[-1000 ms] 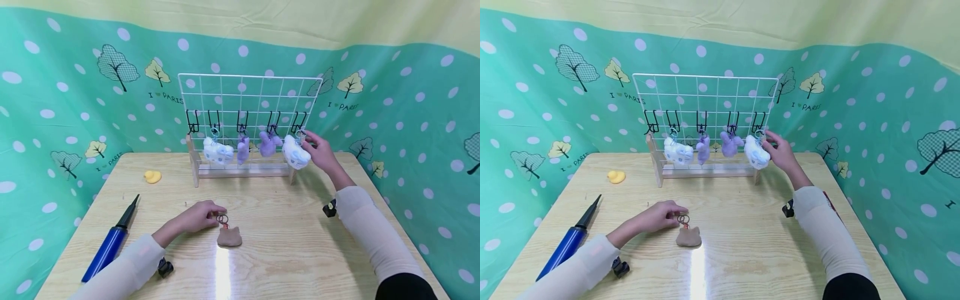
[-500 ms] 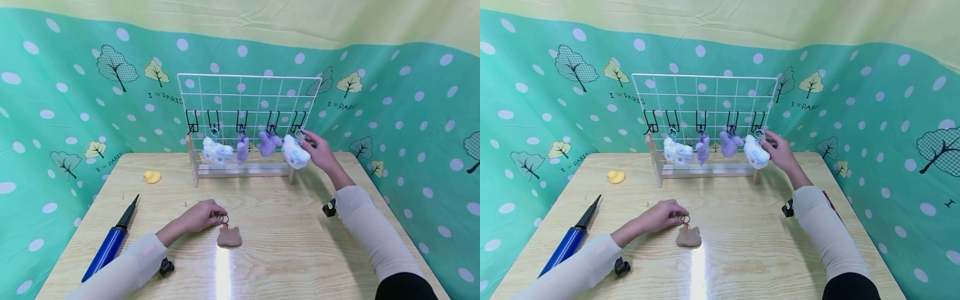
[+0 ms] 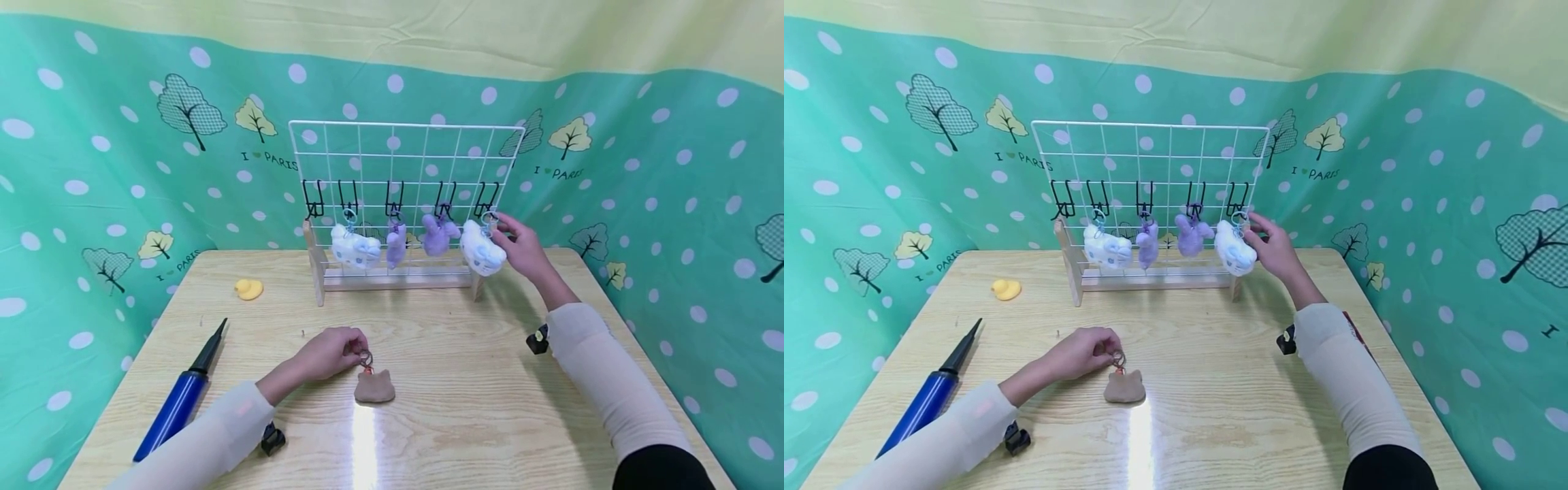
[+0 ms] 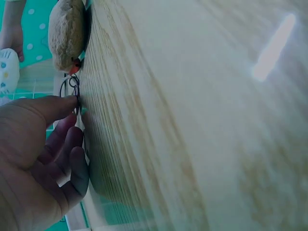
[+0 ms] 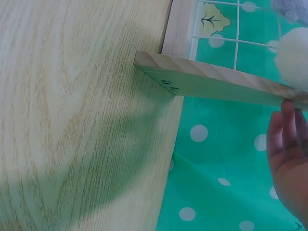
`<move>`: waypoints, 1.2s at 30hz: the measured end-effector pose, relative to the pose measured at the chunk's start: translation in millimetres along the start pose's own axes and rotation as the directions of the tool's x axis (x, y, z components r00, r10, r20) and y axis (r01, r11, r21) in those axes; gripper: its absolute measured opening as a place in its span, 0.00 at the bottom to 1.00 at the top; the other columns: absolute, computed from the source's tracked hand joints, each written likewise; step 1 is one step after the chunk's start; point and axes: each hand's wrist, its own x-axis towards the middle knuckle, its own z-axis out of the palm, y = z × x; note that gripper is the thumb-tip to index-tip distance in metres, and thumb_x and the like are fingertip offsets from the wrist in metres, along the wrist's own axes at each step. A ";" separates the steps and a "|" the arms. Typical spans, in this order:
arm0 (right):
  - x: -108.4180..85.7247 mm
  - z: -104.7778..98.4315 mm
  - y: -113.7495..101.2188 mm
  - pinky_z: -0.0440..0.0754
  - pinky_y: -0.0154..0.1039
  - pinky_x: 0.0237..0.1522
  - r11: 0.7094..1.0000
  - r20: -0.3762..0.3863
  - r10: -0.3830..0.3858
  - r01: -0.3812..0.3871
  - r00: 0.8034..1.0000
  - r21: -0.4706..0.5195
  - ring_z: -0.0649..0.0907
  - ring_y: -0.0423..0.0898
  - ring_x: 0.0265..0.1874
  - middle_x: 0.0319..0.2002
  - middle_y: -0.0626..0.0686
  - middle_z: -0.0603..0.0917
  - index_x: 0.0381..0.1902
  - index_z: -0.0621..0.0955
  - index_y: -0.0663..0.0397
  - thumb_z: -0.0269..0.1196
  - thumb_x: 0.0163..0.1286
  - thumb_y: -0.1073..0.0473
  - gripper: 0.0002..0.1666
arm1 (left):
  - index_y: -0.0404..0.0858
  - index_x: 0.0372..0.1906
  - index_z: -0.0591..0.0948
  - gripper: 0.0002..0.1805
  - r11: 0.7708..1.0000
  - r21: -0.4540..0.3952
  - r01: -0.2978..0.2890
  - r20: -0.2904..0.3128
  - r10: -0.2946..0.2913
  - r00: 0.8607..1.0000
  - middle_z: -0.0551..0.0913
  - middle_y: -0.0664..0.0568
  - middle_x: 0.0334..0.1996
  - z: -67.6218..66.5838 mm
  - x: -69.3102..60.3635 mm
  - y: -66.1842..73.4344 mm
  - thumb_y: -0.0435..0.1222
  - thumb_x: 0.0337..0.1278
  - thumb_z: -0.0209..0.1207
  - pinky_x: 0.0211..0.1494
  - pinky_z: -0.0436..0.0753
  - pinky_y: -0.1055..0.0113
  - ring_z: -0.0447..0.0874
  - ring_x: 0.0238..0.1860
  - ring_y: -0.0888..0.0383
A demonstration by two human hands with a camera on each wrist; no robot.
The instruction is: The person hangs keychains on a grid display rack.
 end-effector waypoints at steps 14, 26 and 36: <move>0.4 -0.2 0.6 0.75 0.62 0.70 1.000 0.001 -0.004 0.004 1.000 -0.003 0.72 0.65 0.70 0.71 0.66 0.71 0.80 0.61 0.45 0.53 0.81 0.47 0.35 | 0.48 0.53 0.87 0.14 0.999 0.040 -0.028 0.059 0.026 0.998 0.83 0.59 0.37 -3.6 -2.4 5.7 0.36 0.63 0.66 0.36 0.79 0.73 0.77 0.35 0.67; 0.1 0.3 2.3 0.73 0.62 0.71 1.000 0.000 0.000 0.000 1.000 -0.010 0.71 0.66 0.71 0.71 0.66 0.70 0.80 0.61 0.45 0.54 0.81 0.46 0.35 | 0.48 0.46 0.85 0.12 0.998 0.056 -0.036 0.123 0.029 0.992 0.79 0.59 0.33 -4.5 2.8 7.0 0.34 0.58 0.68 0.36 0.76 0.72 0.72 0.33 0.66; 1.1 0.4 3.2 0.74 0.62 0.71 1.000 0.002 -0.016 0.016 1.000 -0.004 0.71 0.66 0.71 0.71 0.66 0.71 0.80 0.61 0.45 0.54 0.81 0.46 0.35 | 0.51 0.43 0.83 0.13 0.997 -0.067 -0.025 0.178 0.036 0.983 0.79 0.65 0.25 -6.1 1.8 4.5 0.31 0.58 0.68 0.33 0.77 0.74 0.75 0.27 0.70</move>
